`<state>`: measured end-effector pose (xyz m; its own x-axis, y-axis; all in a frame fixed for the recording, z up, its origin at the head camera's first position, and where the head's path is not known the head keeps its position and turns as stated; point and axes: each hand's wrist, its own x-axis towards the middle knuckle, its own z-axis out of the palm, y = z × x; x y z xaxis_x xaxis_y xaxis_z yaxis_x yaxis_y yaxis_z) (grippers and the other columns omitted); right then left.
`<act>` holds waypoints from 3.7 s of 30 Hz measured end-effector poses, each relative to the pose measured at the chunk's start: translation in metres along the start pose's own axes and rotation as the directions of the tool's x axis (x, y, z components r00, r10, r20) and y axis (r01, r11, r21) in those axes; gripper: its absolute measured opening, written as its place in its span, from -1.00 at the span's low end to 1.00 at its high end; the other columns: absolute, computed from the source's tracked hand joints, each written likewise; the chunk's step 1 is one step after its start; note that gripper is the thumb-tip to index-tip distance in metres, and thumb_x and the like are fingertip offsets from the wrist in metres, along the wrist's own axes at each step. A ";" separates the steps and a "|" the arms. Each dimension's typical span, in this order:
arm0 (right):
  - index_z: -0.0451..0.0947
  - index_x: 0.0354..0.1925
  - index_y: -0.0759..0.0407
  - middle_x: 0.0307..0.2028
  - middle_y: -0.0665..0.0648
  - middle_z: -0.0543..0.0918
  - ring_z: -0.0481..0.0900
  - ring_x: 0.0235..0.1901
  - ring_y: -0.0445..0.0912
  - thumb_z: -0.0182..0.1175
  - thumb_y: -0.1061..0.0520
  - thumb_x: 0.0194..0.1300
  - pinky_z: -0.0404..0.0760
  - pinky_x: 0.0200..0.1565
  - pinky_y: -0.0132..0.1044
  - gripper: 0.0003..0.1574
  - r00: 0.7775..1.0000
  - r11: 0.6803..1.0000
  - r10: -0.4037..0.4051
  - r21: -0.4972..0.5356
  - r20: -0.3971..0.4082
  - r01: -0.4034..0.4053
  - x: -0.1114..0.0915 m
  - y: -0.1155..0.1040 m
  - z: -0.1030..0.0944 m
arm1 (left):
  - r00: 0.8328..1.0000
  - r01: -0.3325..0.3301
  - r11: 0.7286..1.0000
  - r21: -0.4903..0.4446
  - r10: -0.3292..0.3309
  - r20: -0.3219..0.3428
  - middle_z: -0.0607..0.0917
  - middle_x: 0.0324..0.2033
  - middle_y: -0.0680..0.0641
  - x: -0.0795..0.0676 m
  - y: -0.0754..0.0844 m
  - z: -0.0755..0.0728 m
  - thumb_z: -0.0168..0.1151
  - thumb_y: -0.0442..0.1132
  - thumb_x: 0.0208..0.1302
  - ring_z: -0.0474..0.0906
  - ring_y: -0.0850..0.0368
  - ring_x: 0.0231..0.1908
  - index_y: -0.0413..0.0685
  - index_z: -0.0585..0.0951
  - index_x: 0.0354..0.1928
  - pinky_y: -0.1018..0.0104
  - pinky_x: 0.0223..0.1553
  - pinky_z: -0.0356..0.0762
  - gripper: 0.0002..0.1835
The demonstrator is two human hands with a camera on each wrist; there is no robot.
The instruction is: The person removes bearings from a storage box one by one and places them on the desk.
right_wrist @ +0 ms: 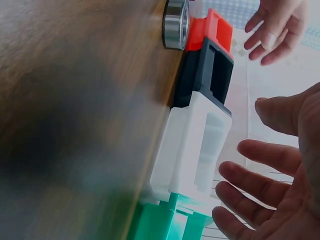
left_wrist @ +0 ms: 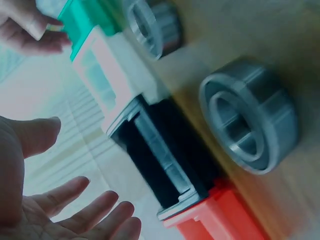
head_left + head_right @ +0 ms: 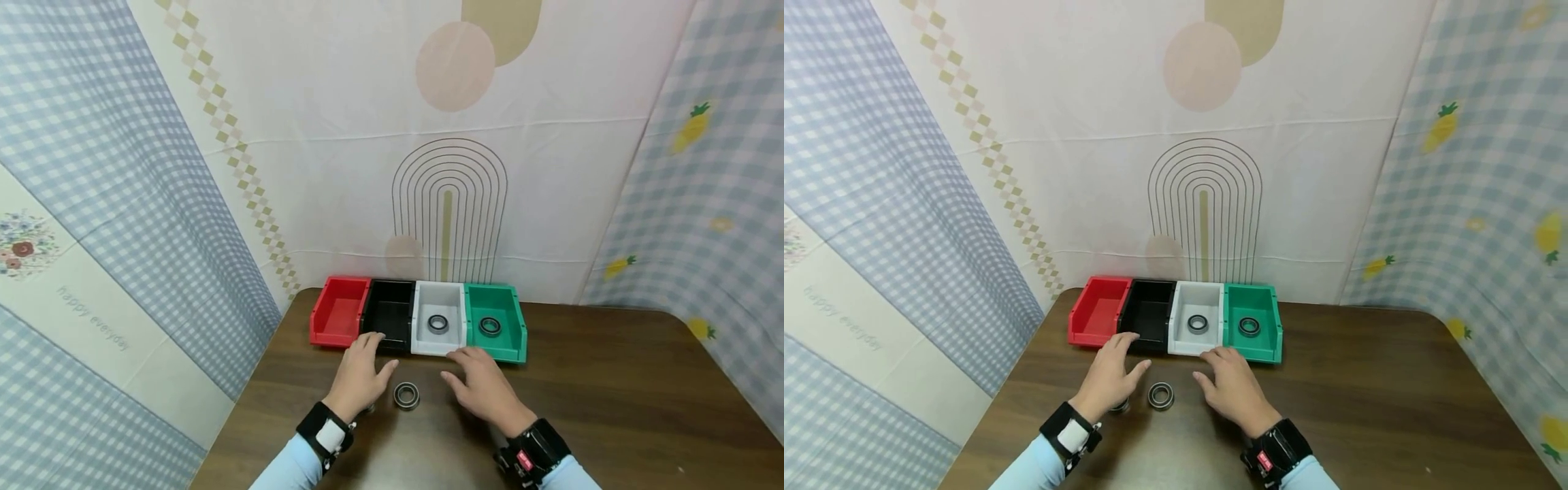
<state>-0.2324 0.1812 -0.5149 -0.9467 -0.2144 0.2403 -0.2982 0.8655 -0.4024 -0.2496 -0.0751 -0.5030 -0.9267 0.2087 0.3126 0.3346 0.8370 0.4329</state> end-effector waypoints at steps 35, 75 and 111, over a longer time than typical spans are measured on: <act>0.59 0.18 0.04 0.17 0.10 0.61 0.47 0.27 0.05 0.30 -0.17 0.29 0.47 0.27 0.10 -0.43 0.997 0.998 0.065 0.020 0.047 -0.066 -0.007 0.010 -0.001 | 1.000 -0.023 0.999 0.024 0.023 0.004 0.54 0.26 -0.11 -0.015 -0.005 0.010 0.30 0.08 0.29 0.47 -0.04 0.27 -0.03 0.48 0.30 -0.06 0.31 0.45 -0.39; 0.61 0.14 0.03 0.08 0.05 0.66 0.53 0.16 0.00 0.30 -0.17 0.28 0.53 0.20 0.04 -0.46 0.997 0.996 0.074 0.037 0.038 -0.075 -0.021 0.025 0.006 | 0.991 -0.103 0.994 0.042 0.107 -0.085 0.55 0.15 -0.13 0.035 0.025 0.042 0.24 -0.24 0.33 0.50 0.00 0.14 -0.14 0.51 0.23 0.12 0.25 0.51 -0.56; 0.61 0.15 0.04 0.11 0.04 0.65 0.52 0.19 -0.02 0.31 -0.18 0.28 0.53 0.21 0.06 -0.44 0.995 0.991 0.090 0.098 0.038 -0.094 -0.024 0.030 0.007 | 0.995 -0.051 0.983 0.175 0.065 -0.071 0.63 0.14 -0.13 0.094 0.024 0.066 0.38 -0.21 0.24 0.68 0.01 0.02 -0.22 0.64 0.12 0.22 0.04 0.67 -0.58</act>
<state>-0.2192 0.2088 -0.5388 -0.9737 -0.1524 0.1694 -0.2188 0.8331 -0.5080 -0.3399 -0.0017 -0.5191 -0.8886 0.2260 0.3992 0.3466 0.9008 0.2615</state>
